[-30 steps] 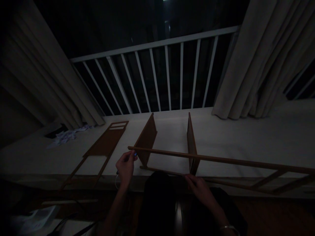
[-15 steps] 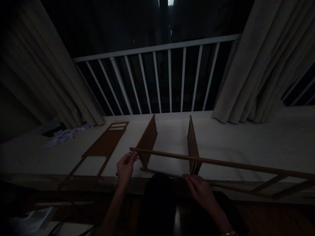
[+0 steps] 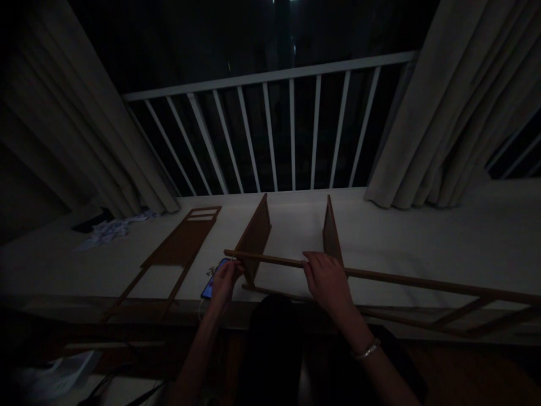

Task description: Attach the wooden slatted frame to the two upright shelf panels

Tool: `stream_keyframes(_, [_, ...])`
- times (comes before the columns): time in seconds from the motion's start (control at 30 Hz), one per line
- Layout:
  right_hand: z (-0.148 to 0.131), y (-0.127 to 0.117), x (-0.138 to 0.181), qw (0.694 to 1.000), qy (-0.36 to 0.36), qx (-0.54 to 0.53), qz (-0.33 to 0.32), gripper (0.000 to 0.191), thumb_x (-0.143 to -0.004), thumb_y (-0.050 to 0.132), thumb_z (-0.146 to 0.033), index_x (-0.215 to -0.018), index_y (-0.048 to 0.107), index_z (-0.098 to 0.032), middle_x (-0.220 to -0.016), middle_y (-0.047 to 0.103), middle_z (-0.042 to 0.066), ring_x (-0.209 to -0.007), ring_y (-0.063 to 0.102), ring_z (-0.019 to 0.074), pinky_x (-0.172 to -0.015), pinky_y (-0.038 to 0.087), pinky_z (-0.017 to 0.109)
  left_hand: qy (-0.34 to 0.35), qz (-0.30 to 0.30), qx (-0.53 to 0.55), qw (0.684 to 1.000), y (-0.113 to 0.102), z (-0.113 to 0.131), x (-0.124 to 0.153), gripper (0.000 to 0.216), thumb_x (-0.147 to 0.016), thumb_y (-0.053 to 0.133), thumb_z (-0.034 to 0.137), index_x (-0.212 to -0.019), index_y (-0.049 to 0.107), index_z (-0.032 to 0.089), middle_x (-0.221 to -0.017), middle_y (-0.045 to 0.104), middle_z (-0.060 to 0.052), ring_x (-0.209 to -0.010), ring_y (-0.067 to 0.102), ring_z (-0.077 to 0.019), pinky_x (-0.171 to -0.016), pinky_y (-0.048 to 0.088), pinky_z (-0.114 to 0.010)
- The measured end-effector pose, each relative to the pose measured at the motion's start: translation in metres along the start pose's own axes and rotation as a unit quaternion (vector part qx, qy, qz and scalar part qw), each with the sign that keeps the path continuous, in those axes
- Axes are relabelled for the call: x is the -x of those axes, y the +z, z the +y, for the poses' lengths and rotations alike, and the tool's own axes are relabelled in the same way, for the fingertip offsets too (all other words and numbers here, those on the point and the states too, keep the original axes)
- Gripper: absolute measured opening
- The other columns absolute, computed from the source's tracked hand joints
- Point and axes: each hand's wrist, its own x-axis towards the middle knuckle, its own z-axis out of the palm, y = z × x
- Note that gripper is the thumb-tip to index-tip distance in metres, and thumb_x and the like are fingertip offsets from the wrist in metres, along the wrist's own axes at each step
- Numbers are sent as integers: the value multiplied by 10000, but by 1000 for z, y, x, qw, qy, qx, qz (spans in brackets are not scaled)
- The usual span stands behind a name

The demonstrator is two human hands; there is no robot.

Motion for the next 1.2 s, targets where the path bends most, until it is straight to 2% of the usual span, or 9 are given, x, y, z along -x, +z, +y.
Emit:
stream_keyframes(0.1, [1,8,1,998,-12,51,-23,241,-844,361,-292,-906,560,-173,-780,605,67,-789,520,178,-750,289,314,16,-6,-12,1000,2,1,-3,266,-739,484,402,-803,552,152,-612,539,12,-609,520,-93,-653,433,-239])
stream_keyframes(0.23, [7,16,2,997,-27,75,-12,262,-844,359,-316,-779,574,-180,-668,584,40,-696,512,148,-704,265,286,72,12,-92,993,5,3,-6,247,-763,452,387,-733,520,152,-574,486,20,-567,483,-91,-585,404,-206])
stream_keyframes(0.4, [16,23,-1,996,-46,79,15,280,-838,370,-335,-714,571,-184,-623,575,22,-645,499,122,-666,248,266,125,25,-156,980,10,5,-7,248,-795,404,357,-665,477,158,-560,450,24,-553,451,-87,-579,376,-197])
stream_keyframes(0.63, [21,27,1,996,-52,72,24,276,-831,382,-340,-699,570,-188,-615,581,16,-629,493,115,-653,244,262,147,3,-223,964,8,11,-7,288,-808,380,353,-603,449,162,-556,455,19,-563,444,-93,-588,361,-202])
stream_keyframes(0.8, [20,25,1,996,-56,66,27,272,-831,380,-330,-706,570,-183,-620,583,23,-634,492,116,-651,245,262,162,16,-250,954,9,12,-6,298,-811,370,348,-585,442,167,-558,452,18,-561,435,-97,-572,345,-205])
stream_keyframes(1.0, [16,24,3,997,-35,66,17,271,-832,373,-335,-711,561,-182,-625,573,23,-639,487,123,-663,247,265,154,19,-212,965,10,13,-3,266,-796,403,363,-632,476,167,-564,444,21,-561,426,-95,-576,345,-206])
stream_keyframes(1.13, [14,24,4,997,-24,68,12,276,-835,366,-337,-712,555,-179,-633,567,26,-656,487,128,-672,244,269,75,-23,-80,994,12,13,-2,262,-769,437,408,-784,522,160,-557,439,24,-567,450,-95,-598,381,-217])
stream_keyframes(1.2, [14,23,4,997,-24,68,17,278,-837,362,-332,-714,557,-176,-638,567,29,-667,487,130,-671,241,270,29,-47,-1,998,13,11,-1,268,-756,453,420,-783,513,160,-565,428,28,-584,467,-93,-616,398,-224])
